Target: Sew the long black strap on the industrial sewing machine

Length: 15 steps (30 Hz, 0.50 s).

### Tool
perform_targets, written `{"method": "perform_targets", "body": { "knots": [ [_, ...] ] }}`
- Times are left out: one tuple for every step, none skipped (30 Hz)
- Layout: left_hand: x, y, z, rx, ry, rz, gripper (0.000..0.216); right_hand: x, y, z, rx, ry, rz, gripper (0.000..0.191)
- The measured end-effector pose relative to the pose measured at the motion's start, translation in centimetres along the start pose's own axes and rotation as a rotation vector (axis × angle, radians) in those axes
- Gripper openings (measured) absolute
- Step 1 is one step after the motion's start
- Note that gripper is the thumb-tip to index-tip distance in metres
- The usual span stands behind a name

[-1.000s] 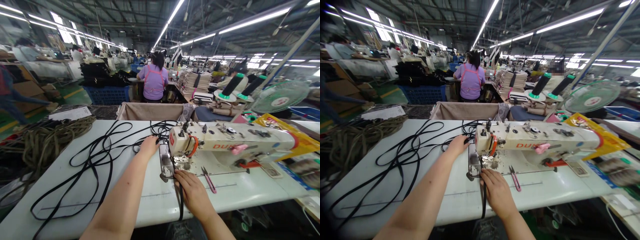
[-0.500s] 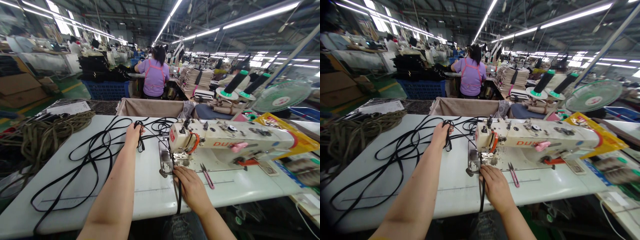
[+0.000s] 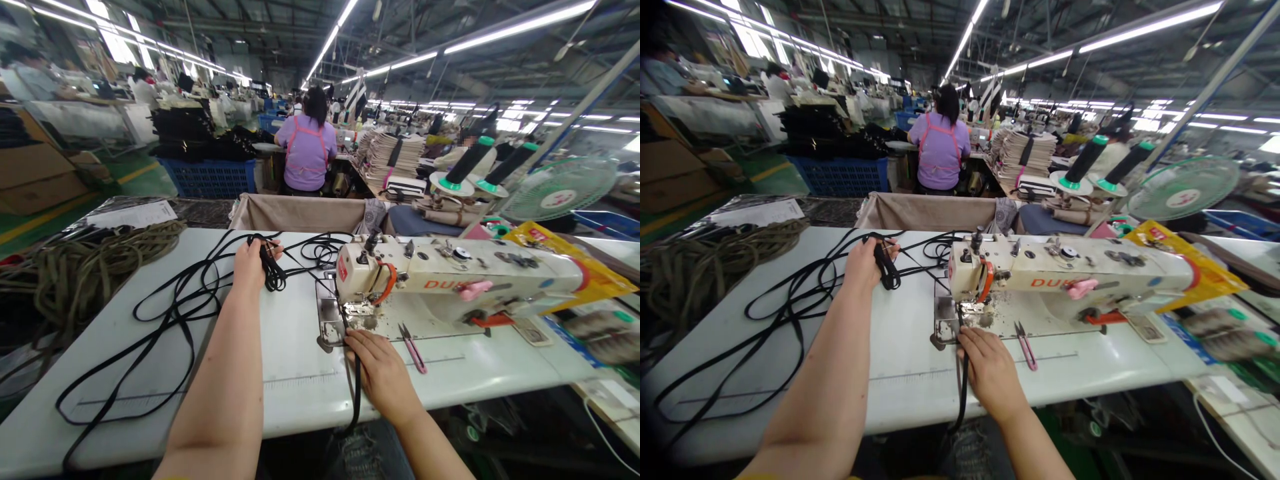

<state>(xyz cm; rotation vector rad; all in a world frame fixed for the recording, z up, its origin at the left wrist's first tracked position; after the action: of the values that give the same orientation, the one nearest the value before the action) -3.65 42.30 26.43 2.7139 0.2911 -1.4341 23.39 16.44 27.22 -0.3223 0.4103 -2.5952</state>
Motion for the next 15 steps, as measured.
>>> {"method": "perform_targets", "body": {
  "knots": [
    [-0.3,0.0,0.1,-0.005,0.000,-0.014,0.014,0.0,0.0,-0.1,0.002,0.001,0.001,0.032],
    [-0.6,0.0,0.1,-0.007,0.004,-0.030,0.014,0.0,0.0,-0.1,0.004,0.003,0.000,0.032],
    [-0.9,0.1,0.1,-0.006,0.013,-0.049,0.015,0.0,0.0,-0.1,0.003,0.005,-0.001,0.032],
    [-1.2,0.1,0.0,-0.002,0.025,-0.069,0.017,0.0,0.0,-0.1,0.001,0.006,-0.001,0.031],
    [-1.6,0.2,0.0,0.001,0.040,-0.088,0.019,0.0,0.0,-0.1,-0.001,0.007,-0.002,0.031],
    [-1.8,0.2,0.0,0.007,0.054,-0.107,0.021,0.0,0.0,-0.1,-0.002,0.007,-0.003,0.031],
    [-2.1,0.2,0.0,0.013,0.065,-0.122,0.023,0.0,0.0,-0.1,-0.002,0.006,-0.003,0.031],
    [-2.3,0.2,0.0,0.020,0.072,-0.136,0.025,0.0,0.0,0.0,0.000,0.005,-0.001,0.031],
    [-2.5,0.2,0.1,0.026,0.077,-0.149,0.026,0.1,0.0,0.0,0.001,0.005,0.000,0.031],
    [-2.7,0.2,0.2,0.030,0.080,-0.163,0.027,0.1,0.0,0.0,0.003,0.005,0.000,0.031],
    [-2.8,0.1,0.3,0.033,0.084,-0.175,0.028,0.1,0.0,0.1,0.003,0.005,0.000,0.031],
    [-3.0,0.0,0.5,0.030,0.087,-0.187,0.029,0.1,0.0,0.1,0.004,0.005,-0.002,0.031],
    [-3.2,0.0,0.7,0.024,0.091,-0.198,0.030,0.1,0.0,0.1,0.004,0.004,-0.004,0.032],
    [-3.4,0.0,0.9,0.016,0.096,-0.209,0.031,0.1,-0.1,0.1,0.003,0.004,-0.006,0.032],
    [-3.6,0.0,1.0,0.009,0.102,-0.222,0.032,0.1,-0.1,0.1,0.002,0.004,-0.007,0.032]
  ]
}}
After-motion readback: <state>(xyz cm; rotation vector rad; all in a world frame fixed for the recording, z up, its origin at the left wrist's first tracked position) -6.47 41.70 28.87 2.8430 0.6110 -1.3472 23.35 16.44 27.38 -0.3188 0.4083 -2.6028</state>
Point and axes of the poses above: each hand's wrist, its own y-axis away from the middle knuckle, its own z-axis out of the back of the hand, x = y × z, the point moved 9 cm from there along -y, towards the middle knuckle, and after that the axes turned 6 degrees about x, right-handed, at the moved point
